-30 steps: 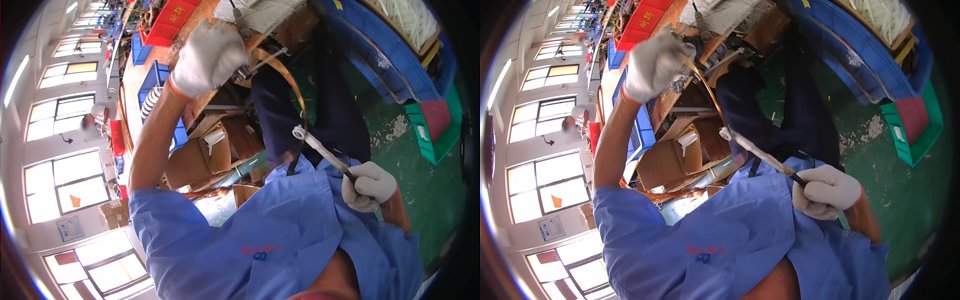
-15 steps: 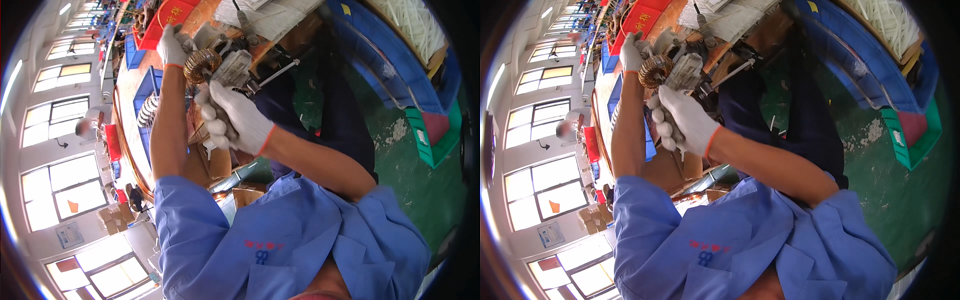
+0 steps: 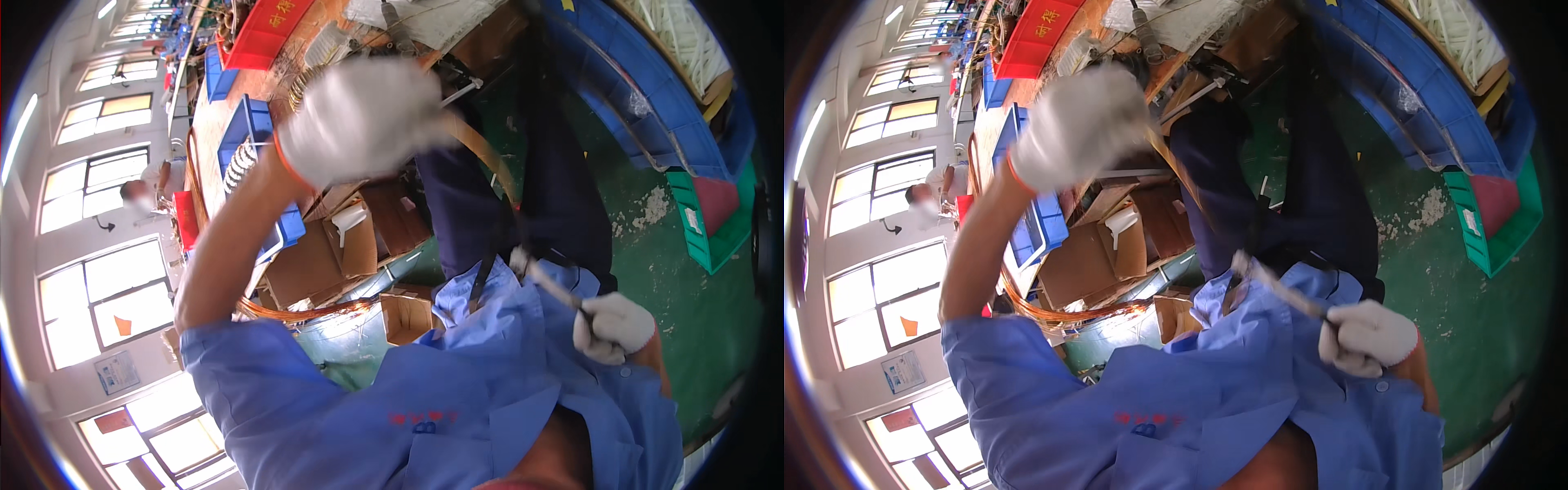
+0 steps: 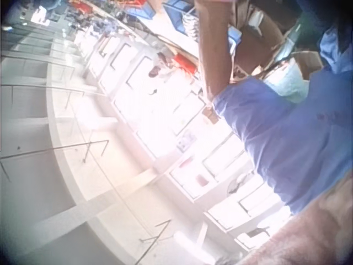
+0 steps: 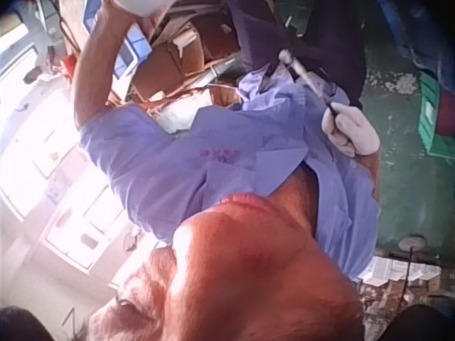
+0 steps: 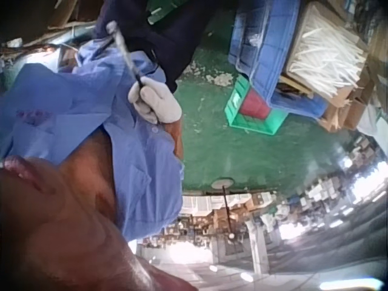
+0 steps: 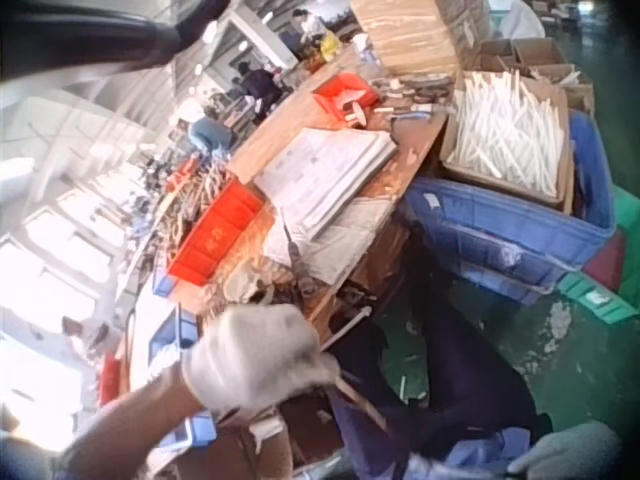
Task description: The recorder is winding thin copper wire onto a metal stator core at a factory workbench.
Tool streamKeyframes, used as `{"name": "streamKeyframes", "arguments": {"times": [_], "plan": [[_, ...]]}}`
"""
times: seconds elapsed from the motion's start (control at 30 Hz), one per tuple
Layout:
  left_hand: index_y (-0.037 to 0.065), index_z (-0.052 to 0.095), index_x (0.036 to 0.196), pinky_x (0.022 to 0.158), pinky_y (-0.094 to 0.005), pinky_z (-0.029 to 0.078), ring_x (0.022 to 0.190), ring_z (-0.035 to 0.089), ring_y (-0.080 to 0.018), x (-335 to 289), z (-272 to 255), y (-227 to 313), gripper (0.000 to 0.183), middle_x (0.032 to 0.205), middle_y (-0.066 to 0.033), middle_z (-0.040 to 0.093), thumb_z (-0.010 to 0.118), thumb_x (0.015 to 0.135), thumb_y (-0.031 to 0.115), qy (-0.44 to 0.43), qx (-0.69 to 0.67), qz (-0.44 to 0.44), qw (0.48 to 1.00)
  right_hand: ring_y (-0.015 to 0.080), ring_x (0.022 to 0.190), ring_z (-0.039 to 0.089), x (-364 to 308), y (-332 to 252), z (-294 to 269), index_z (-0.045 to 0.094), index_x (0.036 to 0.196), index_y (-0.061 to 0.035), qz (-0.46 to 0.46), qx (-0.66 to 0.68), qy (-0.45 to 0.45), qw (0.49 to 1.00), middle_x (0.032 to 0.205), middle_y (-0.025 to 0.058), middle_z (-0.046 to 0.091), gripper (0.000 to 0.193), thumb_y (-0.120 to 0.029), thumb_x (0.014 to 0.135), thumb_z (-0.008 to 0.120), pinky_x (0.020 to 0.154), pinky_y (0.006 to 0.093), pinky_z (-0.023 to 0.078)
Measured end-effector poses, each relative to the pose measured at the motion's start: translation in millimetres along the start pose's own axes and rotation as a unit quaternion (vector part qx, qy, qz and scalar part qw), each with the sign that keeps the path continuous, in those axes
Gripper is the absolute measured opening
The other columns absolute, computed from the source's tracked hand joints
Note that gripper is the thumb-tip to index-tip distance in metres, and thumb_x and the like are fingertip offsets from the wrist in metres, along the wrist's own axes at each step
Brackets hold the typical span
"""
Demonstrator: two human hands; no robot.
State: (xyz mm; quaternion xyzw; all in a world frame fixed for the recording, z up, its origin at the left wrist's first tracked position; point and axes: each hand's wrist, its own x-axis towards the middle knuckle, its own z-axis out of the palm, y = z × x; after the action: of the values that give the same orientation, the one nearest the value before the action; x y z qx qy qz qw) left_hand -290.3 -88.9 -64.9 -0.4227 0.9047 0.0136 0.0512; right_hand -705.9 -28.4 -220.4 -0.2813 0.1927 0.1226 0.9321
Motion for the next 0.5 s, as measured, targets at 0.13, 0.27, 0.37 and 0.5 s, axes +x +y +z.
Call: {"name": "streamKeyframes", "arguments": {"times": [0.13, 0.27, 0.37, 0.5], "plan": [[0.010, 0.053, 0.071, 0.038, -0.0266, 0.024, 0.040, 0.033, -0.0088, 37.7, -3.1, -75.3, 0.057, 0.054, 0.0043, 0.038, 0.050, 0.106, 0.055, 0.298, -0.329, -0.377, 0.813, 0.0049, 0.037, 0.035, 80.8, -47.0, 19.6, 0.055, 0.090, -0.0066, -0.099, 0.124, 0.001, 0.987, 0.056, -0.0036, 0.040, 0.042, -0.044, 0.110, 0.052, 0.031, 0.0244, 0.028], [0.000, 0.066, 0.091, 0.049, -0.0295, 0.042, 0.058, 0.055, -0.0092, -13.6, 31.2, -183.2, 0.047, 0.077, -0.0054, 0.063, 0.049, 0.110, 0.039, 0.364, -0.508, -0.454, 0.636, 0.0054, 0.039, 0.035, 191.1, -110.9, 58.7, 0.053, 0.089, -0.0109, -0.084, 0.262, -0.215, 0.937, 0.060, -0.0060, 0.038, 0.042, -0.045, 0.112, 0.045, 0.033, 0.0242, 0.028], [-0.005, 0.069, 0.105, 0.051, -0.0317, 0.050, 0.057, 0.063, -0.0230, -99.0, 71.9, -218.6, 0.032, 0.073, -0.0094, 0.064, 0.054, 0.107, 0.024, 0.376, -0.700, -0.335, 0.507, 0.0057, 0.043, 0.032, 245.8, -141.6, 123.3, 0.054, 0.096, -0.0137, -0.139, 0.387, -0.225, 0.883, 0.066, -0.0068, 0.038, 0.042, -0.049, 0.113, 0.040, 0.035, 0.0242, 0.025], [-0.011, 0.067, 0.111, 0.060, -0.0311, 0.051, 0.063, 0.062, -0.0216, -72.7, 89.0, -155.4, 0.061, 0.075, -0.0099, 0.063, 0.044, 0.110, 0.046, 0.410, -0.428, -0.586, 0.553, 0.0053, 0.041, 0.024, 241.7, -141.8, 135.7, 0.056, 0.099, -0.0160, -0.141, 0.367, -0.131, 0.910, 0.065, -0.0084, 0.032, 0.044, -0.051, 0.114, 0.034, 0.034, 0.0251, 0.020]]}}
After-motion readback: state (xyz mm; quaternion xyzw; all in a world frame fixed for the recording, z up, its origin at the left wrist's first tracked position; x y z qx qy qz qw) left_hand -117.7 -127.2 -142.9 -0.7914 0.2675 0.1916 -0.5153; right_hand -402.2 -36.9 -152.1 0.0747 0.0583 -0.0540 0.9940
